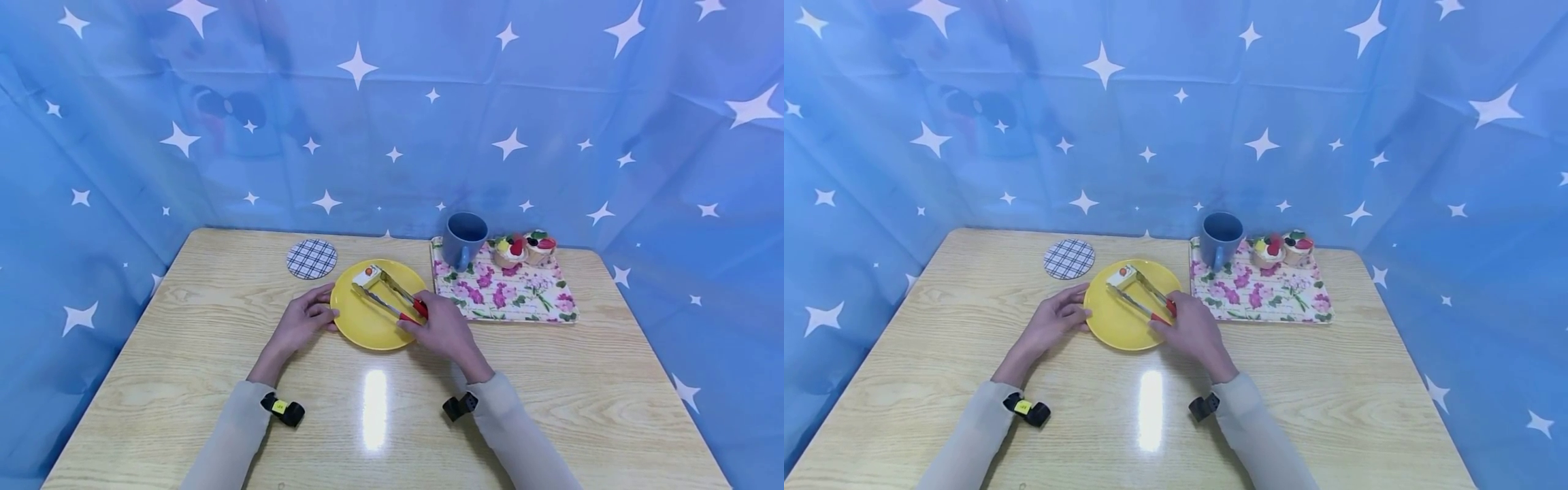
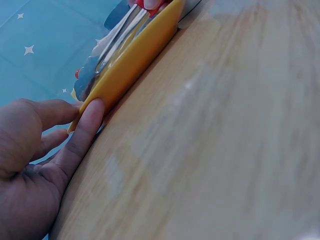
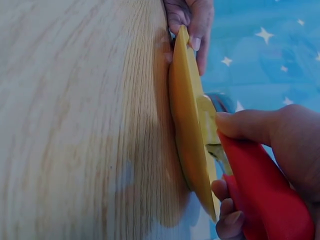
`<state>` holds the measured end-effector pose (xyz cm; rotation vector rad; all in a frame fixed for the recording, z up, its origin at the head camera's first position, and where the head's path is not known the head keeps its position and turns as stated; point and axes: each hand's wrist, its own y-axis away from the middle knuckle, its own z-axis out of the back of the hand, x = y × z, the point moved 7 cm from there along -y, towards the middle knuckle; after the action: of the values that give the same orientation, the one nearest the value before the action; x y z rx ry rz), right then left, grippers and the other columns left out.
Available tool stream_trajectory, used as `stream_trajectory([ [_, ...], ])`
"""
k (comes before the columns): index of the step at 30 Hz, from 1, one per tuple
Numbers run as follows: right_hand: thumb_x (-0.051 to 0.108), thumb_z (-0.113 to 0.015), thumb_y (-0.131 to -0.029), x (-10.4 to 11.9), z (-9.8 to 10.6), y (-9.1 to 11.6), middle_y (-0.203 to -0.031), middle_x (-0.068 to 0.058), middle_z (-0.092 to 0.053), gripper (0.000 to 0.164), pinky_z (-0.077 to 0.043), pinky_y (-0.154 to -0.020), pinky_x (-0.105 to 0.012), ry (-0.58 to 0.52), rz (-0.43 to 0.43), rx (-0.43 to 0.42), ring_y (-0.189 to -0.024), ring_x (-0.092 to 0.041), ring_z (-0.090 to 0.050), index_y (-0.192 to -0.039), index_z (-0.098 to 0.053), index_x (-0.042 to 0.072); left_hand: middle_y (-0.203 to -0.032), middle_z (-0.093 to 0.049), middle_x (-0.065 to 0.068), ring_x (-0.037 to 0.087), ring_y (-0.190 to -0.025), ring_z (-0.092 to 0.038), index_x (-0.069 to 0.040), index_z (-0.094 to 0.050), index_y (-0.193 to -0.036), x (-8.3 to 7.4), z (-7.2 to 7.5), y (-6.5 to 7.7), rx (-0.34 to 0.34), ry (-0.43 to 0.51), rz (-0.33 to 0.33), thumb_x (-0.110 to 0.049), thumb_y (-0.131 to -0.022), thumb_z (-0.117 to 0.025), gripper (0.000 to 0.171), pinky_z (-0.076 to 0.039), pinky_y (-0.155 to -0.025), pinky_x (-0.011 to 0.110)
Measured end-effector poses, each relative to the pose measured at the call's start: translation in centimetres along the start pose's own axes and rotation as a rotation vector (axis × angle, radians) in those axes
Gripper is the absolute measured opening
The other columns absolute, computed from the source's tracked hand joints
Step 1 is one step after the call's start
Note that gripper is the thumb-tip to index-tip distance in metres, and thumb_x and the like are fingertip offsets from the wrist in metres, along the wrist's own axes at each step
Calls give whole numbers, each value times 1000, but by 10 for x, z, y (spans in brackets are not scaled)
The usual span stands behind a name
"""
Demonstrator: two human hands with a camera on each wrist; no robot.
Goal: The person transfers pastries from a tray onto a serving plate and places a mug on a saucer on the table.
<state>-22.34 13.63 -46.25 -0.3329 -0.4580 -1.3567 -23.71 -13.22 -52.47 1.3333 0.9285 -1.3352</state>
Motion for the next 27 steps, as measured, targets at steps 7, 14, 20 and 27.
stream_trajectory([
  [7,43,-83,-85,3,-1,0,-82,-4,-57,55,-40,-58,-26,12,42,-7,-72,-18,-50,-123,-66,6,-135,-57,17,12,-91,-69,-15,-45,-155,2,-1,1,6,33,19,-5,-98,-67,62,-69,-79,33],
  [14,42,-84,-85,4,1,1,-83,-3,-57,55,-41,-61,-27,7,50,-19,-75,-19,-51,-122,-67,5,-136,-56,21,11,-91,-68,-13,-44,-155,0,-2,0,24,43,-7,-4,-98,-66,62,-68,-79,32],
  [20,41,-84,-84,3,1,1,-86,-3,-59,56,-44,-63,-26,15,43,-17,-77,-19,-52,-124,-67,6,-136,-55,20,12,-93,-68,-13,-44,-155,-1,-1,0,19,34,-3,-5,-99,-66,61,-68,-79,32],
  [27,43,-85,-82,1,0,0,-87,-3,-60,58,-45,-64,-27,18,21,-12,-78,-19,-52,-124,-66,6,-136,-56,19,12,-93,-68,-14,-45,-155,-1,-1,0,14,35,0,-5,-98,-67,61,-68,-79,33],
])
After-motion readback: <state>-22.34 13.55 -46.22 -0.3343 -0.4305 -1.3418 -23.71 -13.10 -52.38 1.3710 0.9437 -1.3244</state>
